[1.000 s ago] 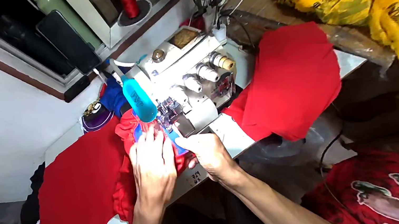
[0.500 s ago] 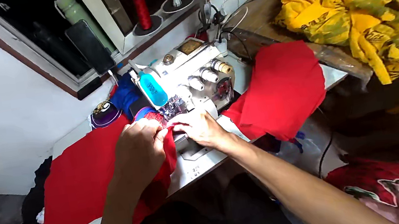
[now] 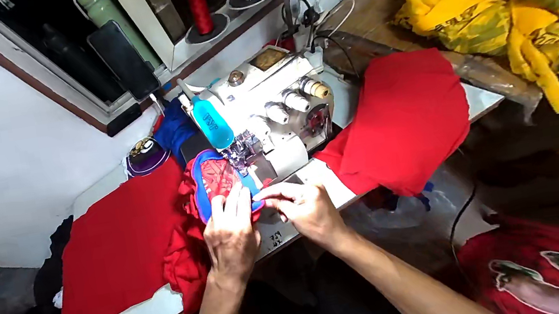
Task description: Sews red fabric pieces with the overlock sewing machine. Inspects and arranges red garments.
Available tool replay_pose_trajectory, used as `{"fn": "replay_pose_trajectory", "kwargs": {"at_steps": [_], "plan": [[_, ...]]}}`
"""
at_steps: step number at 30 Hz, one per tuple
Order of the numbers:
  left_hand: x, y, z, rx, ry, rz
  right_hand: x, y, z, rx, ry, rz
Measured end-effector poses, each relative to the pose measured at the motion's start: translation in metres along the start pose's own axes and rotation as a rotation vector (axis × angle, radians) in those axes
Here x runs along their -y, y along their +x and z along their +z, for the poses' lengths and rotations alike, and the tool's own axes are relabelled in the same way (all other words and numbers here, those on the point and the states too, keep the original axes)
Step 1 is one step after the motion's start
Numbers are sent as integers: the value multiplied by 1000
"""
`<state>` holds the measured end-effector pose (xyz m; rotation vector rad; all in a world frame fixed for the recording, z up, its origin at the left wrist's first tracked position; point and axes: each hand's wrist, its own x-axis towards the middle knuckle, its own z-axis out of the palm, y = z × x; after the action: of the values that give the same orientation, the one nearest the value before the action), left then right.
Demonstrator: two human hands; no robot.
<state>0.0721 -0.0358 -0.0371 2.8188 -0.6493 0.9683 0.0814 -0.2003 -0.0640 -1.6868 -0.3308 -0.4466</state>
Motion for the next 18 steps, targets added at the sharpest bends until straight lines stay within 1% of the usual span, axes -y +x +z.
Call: {"fn": "replay_pose_trajectory", "kwargs": {"at_steps": [3,7,10,13,18], "plan": [[-6,-9,-7,49,37,4,-9,-12,3,-48,22,-73],[-1,5,-6,70,55,-23,-12,1,10,-92,3,-102],[0,14,-8,118,72,-62,-15,11,13,-107,-25,-134],[-6,13,-15,157,68,-87,-19,9,16,-132,-43,-161],[-2,26,-4,166,117,-141,-21,11,21,-171,-132,-175]]}}
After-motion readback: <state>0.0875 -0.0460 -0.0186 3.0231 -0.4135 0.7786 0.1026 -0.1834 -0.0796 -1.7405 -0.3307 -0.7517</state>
